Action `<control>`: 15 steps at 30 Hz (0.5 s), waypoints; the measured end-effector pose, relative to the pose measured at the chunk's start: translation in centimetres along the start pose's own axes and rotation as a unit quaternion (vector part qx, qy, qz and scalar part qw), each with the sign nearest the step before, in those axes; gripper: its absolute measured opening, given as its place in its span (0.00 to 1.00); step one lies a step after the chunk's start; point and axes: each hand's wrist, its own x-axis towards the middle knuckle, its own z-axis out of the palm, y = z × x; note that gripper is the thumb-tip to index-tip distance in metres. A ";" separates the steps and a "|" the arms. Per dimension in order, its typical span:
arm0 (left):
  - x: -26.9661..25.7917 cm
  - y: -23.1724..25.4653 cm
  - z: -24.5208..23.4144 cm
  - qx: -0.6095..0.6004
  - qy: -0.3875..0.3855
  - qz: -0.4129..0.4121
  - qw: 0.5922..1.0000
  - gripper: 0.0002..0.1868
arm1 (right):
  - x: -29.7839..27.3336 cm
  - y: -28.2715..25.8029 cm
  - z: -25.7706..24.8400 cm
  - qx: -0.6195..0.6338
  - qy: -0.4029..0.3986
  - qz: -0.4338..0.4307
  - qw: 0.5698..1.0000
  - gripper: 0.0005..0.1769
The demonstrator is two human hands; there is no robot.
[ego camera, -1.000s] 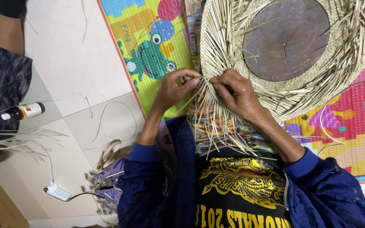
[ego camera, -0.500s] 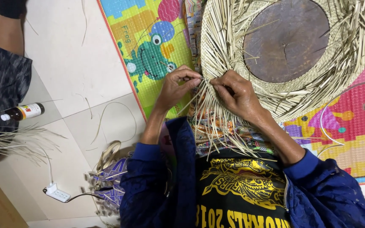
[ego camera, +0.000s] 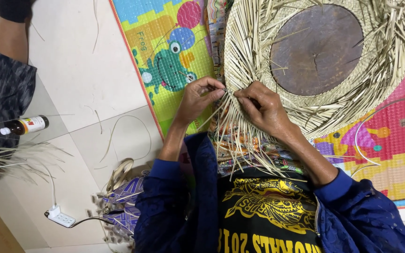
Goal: Weaving the brim of a hat using dried plant fibers
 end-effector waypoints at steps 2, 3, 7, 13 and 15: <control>0.1 0.0 0.0 -0.011 0.002 0.000 1.000 0.08 | -0.2 0.5 0.1 -0.005 -0.001 0.001 1.000 0.06; 0.1 -0.1 0.0 -0.022 0.004 -0.001 1.000 0.08 | -0.3 0.7 0.2 -0.010 -0.003 0.003 1.000 0.06; 0.3 0.6 0.5 -0.032 0.008 0.004 0.999 0.10 | -0.3 0.7 0.2 -0.018 -0.007 0.005 1.000 0.06; 0.0 1.8 1.7 -0.008 0.006 0.009 1.000 0.10 | -0.9 -1.4 1.3 -0.117 0.008 0.029 0.993 0.08; 0.3 1.3 2.4 0.013 0.051 -0.024 0.998 0.12 | -1.0 -2.4 1.3 -0.170 0.007 0.047 0.984 0.11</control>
